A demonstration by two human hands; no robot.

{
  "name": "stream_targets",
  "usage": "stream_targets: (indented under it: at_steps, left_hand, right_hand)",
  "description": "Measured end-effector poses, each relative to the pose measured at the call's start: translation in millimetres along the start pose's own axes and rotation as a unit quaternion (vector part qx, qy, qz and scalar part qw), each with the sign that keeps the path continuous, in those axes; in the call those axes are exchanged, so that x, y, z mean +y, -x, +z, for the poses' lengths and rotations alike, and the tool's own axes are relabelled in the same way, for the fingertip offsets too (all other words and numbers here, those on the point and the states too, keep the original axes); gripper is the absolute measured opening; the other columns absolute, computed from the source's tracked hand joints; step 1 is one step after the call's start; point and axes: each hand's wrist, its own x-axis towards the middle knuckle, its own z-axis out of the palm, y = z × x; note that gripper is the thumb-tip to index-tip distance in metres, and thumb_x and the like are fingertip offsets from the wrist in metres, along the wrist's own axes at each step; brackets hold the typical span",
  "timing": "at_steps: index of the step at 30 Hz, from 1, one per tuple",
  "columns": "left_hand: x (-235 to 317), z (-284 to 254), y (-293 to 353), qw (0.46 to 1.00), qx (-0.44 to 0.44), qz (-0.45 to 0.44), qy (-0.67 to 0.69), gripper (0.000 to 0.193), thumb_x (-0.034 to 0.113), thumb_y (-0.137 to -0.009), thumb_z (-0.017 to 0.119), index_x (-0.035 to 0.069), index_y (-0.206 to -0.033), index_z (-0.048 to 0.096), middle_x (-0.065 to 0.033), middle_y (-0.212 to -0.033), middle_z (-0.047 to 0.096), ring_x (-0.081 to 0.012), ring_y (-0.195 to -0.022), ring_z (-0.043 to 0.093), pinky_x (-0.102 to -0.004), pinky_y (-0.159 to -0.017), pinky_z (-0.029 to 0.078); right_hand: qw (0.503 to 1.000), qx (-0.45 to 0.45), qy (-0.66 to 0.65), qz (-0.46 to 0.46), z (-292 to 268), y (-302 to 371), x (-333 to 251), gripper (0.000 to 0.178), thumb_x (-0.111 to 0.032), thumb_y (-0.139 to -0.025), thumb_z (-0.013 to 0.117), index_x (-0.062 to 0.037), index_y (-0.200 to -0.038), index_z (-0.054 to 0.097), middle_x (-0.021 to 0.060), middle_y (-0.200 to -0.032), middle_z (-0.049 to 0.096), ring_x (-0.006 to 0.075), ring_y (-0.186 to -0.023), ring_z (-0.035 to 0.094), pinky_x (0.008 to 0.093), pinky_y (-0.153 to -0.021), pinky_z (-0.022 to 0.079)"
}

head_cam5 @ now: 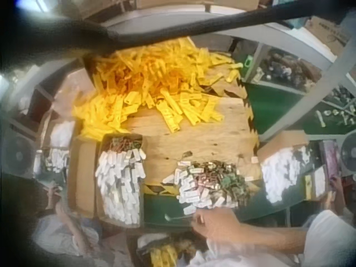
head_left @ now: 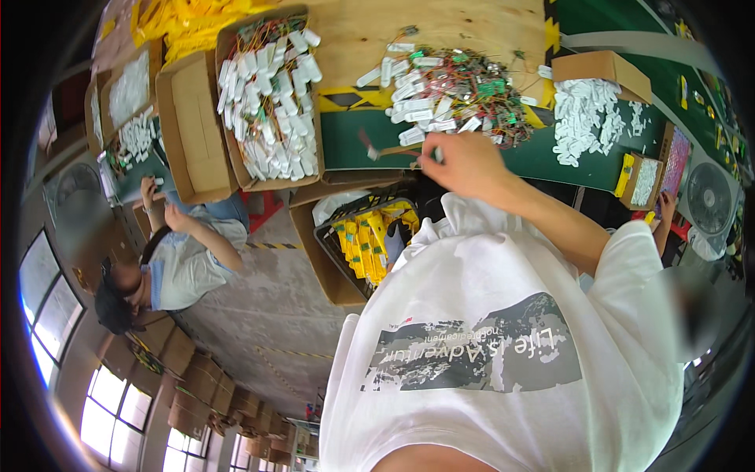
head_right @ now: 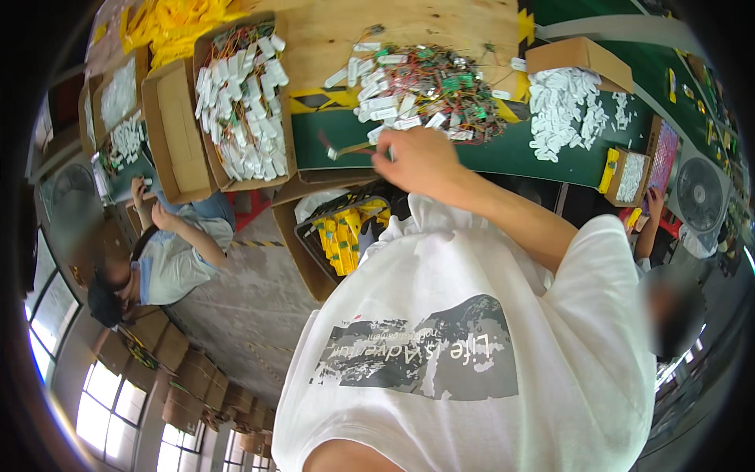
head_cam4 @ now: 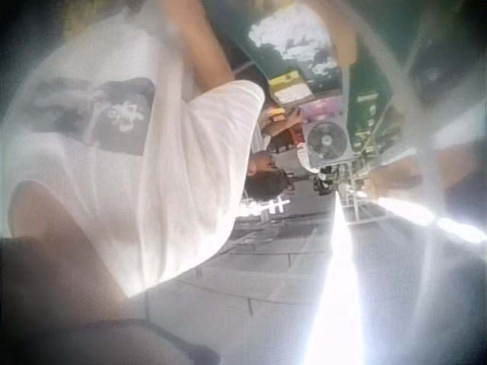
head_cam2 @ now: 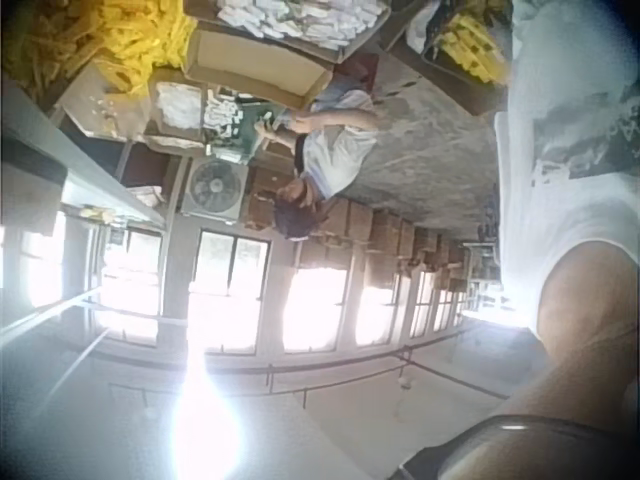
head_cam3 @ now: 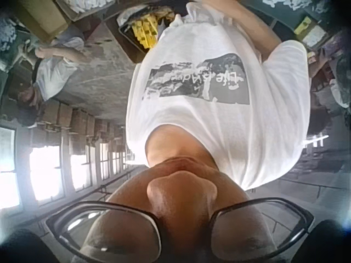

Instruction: The recorder assembles small components into yellow flashlight housings at an industrial assembly line.

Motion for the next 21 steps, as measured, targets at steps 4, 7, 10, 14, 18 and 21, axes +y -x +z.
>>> stream_targets:
  at_steps: [4,7,10,14,18,21]
  left_hand:
    - [23.6,-7.1,-26.5,0.994,-0.036,0.006,-0.103,0.041,0.030,-0.084,0.058,-0.003,-0.107,0.057,-0.0204,-0.094,0.063,-0.0282,-0.083,0.062,-0.0342,-0.071,0.049]
    - [24.7,-28.5,-58.9,0.986,-0.028,0.005,-0.165,0.042,0.032,-0.083,0.059,-0.003,-0.107,0.057,-0.0216,-0.094,0.063,-0.0296,-0.083,0.062,-0.0350,-0.072,0.049]
    - [181.6,-1.6,-26.0,0.958,-0.016,0.166,-0.234,0.037,0.026,-0.082,0.060,-0.004,-0.102,0.059,-0.0199,-0.087,0.064,-0.0299,-0.077,0.062,-0.0357,-0.071,0.048]
    - [241.0,-7.7,-59.2,0.823,0.170,0.424,-0.338,0.051,0.018,-0.076,0.062,0.004,-0.123,0.047,-0.0221,-0.120,0.048,-0.0359,-0.113,0.044,-0.0424,-0.090,0.038]
    - [257.2,-4.5,-109.7,0.673,0.166,0.448,-0.564,0.076,0.025,-0.070,0.065,0.010,-0.136,0.032,-0.0228,-0.139,0.024,-0.0419,-0.129,0.019,-0.0531,-0.099,0.024]
    - [247.6,-4.5,-122.0,0.663,0.179,0.459,-0.563,0.082,0.029,-0.066,0.065,0.010,-0.138,0.029,-0.0250,-0.139,0.020,-0.0439,-0.130,0.016,-0.0558,-0.100,0.021]
  right_hand:
    - [0.979,0.101,0.089,0.151,-31.0,41.5,68.5,0.061,-0.033,-0.077,0.061,-0.0140,-0.129,0.036,0.0120,-0.062,0.062,0.0320,-0.061,0.062,0.0434,-0.057,0.048]
    - [0.985,0.080,0.009,0.155,-17.1,87.7,112.3,0.056,-0.031,-0.077,0.062,-0.0118,-0.126,0.041,0.0105,-0.063,0.063,0.0312,-0.059,0.062,0.0426,-0.057,0.049]
    - [0.959,0.024,-0.075,0.271,29.4,158.4,169.0,0.039,-0.033,-0.075,0.063,-0.0098,-0.107,0.058,0.0103,-0.066,0.064,0.0282,-0.063,0.063,0.0404,-0.061,0.049]
    - [0.947,-0.063,-0.144,0.280,111.2,149.1,214.6,0.038,-0.033,-0.074,0.064,-0.0118,-0.106,0.060,0.0127,-0.074,0.065,0.0298,-0.071,0.064,0.0393,-0.068,0.050]
    - [0.948,-0.039,-0.106,0.299,231.9,83.1,293.0,0.037,-0.027,-0.077,0.060,-0.0070,-0.108,0.056,0.0159,-0.081,0.065,0.0323,-0.079,0.062,0.0402,-0.078,0.048]
    - [0.957,-0.025,0.273,0.097,267.9,37.0,295.5,0.037,-0.028,-0.079,0.058,-0.0042,-0.108,0.055,0.0217,-0.101,0.060,0.0363,-0.096,0.056,0.0440,-0.089,0.042]
